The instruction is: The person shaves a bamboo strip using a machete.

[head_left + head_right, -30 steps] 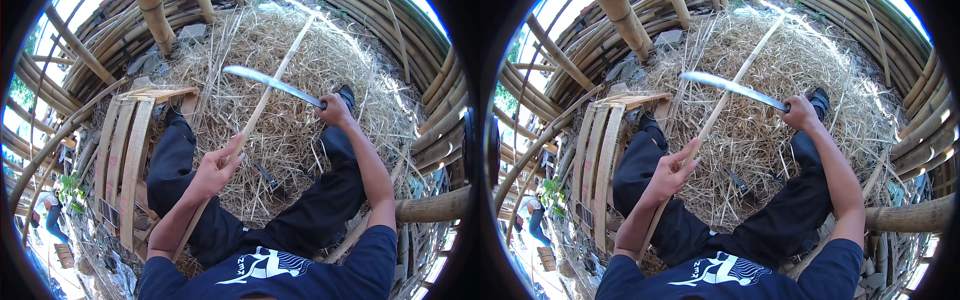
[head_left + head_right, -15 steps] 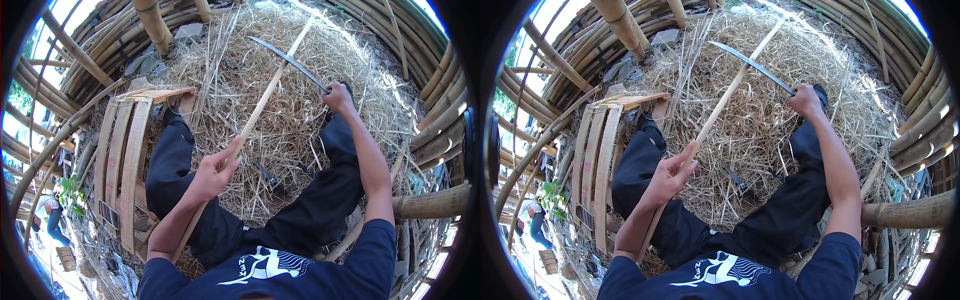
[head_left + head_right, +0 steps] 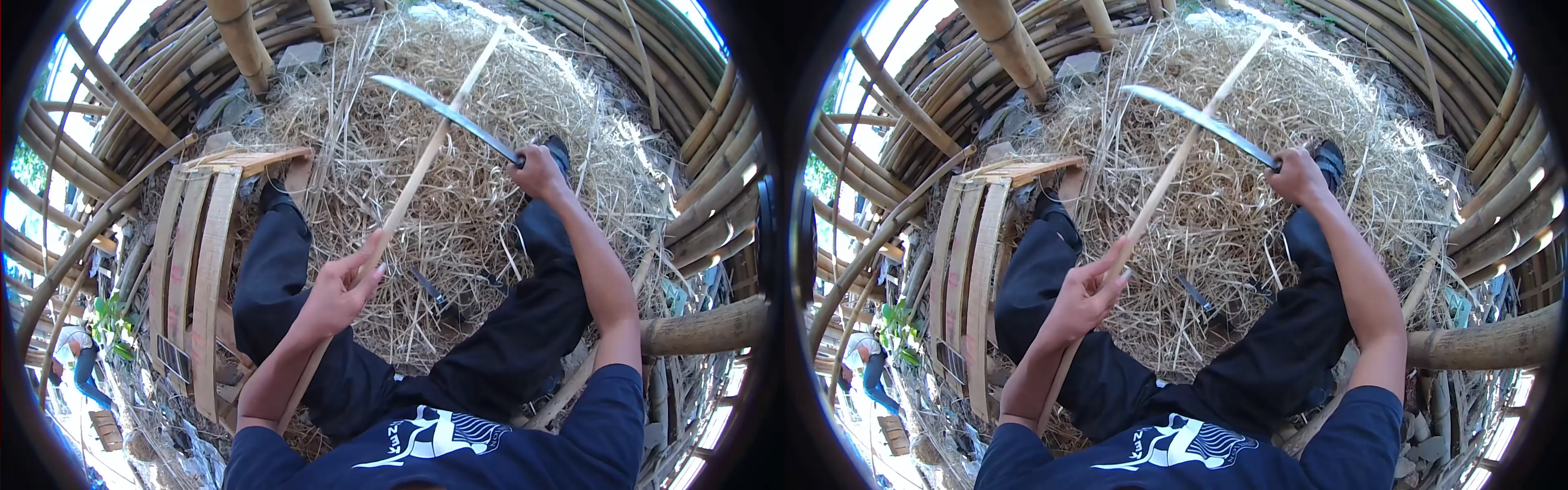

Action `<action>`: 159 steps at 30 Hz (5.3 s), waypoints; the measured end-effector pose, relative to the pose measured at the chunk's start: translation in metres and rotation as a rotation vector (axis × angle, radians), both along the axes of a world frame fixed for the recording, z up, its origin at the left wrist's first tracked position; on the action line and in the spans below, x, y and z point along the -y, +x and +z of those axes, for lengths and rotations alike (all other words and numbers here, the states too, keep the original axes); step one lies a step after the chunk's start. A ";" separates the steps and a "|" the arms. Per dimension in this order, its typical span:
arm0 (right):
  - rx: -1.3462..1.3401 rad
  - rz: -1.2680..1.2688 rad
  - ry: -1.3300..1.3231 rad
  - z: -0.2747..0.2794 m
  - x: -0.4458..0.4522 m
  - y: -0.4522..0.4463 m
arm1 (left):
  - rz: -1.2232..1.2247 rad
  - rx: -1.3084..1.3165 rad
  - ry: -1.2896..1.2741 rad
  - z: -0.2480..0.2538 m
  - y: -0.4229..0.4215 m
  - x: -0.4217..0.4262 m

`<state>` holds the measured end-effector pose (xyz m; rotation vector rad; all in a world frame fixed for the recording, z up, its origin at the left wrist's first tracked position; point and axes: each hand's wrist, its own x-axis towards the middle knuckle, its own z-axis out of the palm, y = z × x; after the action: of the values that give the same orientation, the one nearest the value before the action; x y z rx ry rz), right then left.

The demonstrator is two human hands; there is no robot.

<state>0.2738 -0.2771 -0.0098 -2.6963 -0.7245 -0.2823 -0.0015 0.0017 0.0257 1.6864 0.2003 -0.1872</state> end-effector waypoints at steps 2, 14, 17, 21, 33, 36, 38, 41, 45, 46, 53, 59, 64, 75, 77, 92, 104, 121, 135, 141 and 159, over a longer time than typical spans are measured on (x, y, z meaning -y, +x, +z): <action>-0.072 0.010 -0.061 0.001 -0.001 -0.003 | 0.018 -0.014 -0.073 0.006 -0.003 0.002; -0.208 -0.061 -0.139 0.022 -0.014 0.002 | 0.017 -0.011 -0.062 0.000 -0.005 0.002; -0.209 -0.330 -0.036 0.002 0.001 0.032 | -0.011 -0.004 -0.045 -0.001 -0.003 0.001; -0.104 -0.049 0.019 0.015 -0.005 -0.006 | -0.001 0.008 -0.078 0.003 -0.002 0.000; -0.301 -0.445 0.042 0.003 0.021 0.022 | -0.068 0.020 0.070 -0.026 -0.008 -0.004; -0.264 -0.398 0.020 -0.003 0.023 0.020 | -0.080 -0.044 0.015 -0.014 -0.007 0.002; -0.213 -0.312 0.095 -0.005 0.016 0.017 | -0.069 -0.082 -0.016 -0.007 -0.005 0.004; -0.403 -0.127 0.247 -0.009 0.004 0.021 | -0.087 -0.099 -0.040 -0.006 -0.002 0.006; -0.857 -0.062 0.705 0.013 -0.018 0.002 | -0.106 -0.104 -0.051 -0.001 -0.003 0.010; -0.891 -0.025 0.874 0.022 -0.024 -0.006 | -0.118 -0.114 -0.075 0.001 -0.004 0.010; -0.952 -0.128 1.335 0.043 -0.037 -0.022 | -0.141 -0.170 0.047 0.009 -0.035 0.022; -1.143 -0.122 1.534 0.042 -0.033 -0.027 | -0.112 -0.267 0.100 0.009 -0.073 0.032; -1.196 -0.061 1.472 0.054 -0.042 -0.038 | -0.139 -0.291 0.006 0.000 -0.096 0.032; -1.192 0.041 1.333 0.073 -0.054 -0.062 | -0.290 -0.294 0.238 0.011 -0.064 0.033; -1.198 0.068 1.343 0.074 -0.054 -0.065 | -0.271 -0.209 0.261 0.016 -0.042 0.034; -1.153 0.111 1.213 0.063 -0.058 -0.062 | -0.202 0.069 -0.301 0.020 0.120 0.066; -0.697 0.041 0.722 0.039 -0.058 -0.048 | -0.042 -0.055 -0.235 0.000 0.140 0.030; -0.220 0.031 0.006 0.002 -0.054 -0.075 | -0.121 -0.193 0.043 0.001 0.134 -0.008; -0.260 0.094 0.091 -0.027 -0.079 -0.085 | -0.029 -0.221 0.136 -0.001 0.129 -0.033; -0.312 -0.003 0.054 -0.022 -0.081 -0.062 | 0.005 -0.076 0.208 0.002 0.127 -0.024; -0.275 -0.535 0.030 -0.052 0.014 0.034 | -0.130 -0.274 -0.236 0.020 0.090 -0.061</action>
<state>0.3077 -0.2909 -0.0623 -2.7742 0.0870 -0.0401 0.0881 0.0628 0.0461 1.4355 0.2622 -0.5212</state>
